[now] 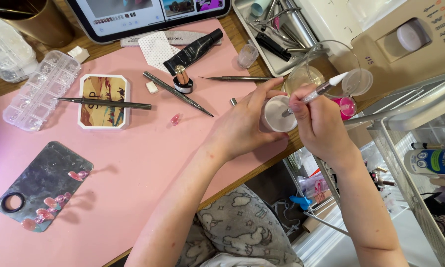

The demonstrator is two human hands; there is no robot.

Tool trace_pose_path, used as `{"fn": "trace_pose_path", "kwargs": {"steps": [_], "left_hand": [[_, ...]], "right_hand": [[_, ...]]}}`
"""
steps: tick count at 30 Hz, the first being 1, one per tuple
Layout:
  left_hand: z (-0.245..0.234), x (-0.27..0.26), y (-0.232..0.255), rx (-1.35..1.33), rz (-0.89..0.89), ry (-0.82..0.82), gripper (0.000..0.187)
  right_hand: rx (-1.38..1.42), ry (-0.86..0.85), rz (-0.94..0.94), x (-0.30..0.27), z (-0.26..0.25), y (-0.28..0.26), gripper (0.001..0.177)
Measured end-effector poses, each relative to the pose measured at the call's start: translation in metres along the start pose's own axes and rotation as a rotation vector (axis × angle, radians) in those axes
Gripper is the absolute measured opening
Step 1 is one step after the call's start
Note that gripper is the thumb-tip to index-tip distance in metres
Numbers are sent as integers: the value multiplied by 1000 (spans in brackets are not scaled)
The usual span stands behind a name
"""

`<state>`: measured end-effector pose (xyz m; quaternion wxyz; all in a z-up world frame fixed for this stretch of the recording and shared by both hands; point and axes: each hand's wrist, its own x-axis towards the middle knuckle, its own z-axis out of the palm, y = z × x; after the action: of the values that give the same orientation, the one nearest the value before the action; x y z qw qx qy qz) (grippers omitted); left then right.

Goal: The person applies colored gel to a nail tip using a fine brush, then cures it under a UV lamp. They repeat the process with a second nail tip, applying white gel and shaping it with a brush. The workspace includes a tablet, nail tools, and a UV lamp.

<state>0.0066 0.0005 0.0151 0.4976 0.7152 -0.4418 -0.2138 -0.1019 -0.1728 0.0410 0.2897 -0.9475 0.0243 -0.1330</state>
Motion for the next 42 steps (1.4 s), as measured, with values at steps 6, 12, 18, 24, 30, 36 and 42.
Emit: {"fn": "trace_pose_path", "kwargs": {"steps": [6,12,18,24,30,36,42], "left_hand": [[1,-1,-2,7,36,16,101],[6,-6,-12,46,278,143,104],[7,-4,-13,-17,445,317,37],[12,3,-14,41,454,408,23],[13,3,-14,17,440,416,12],[14,4,-18,5,444,418,11],[14,5,-18,-3,438,426,9]], "right_hand": [[33,82,-87,-1,0,7,51],[374,350,-84,-9,5,20,36],[507,477,-43,-12,9,13,37],[493,459,-79,-13,11,18,36],[481,447,-113,-12,15,20,33],[455,447,-140,-13,16,23,32],[419,447,-149,-12,16,23,31]]}}
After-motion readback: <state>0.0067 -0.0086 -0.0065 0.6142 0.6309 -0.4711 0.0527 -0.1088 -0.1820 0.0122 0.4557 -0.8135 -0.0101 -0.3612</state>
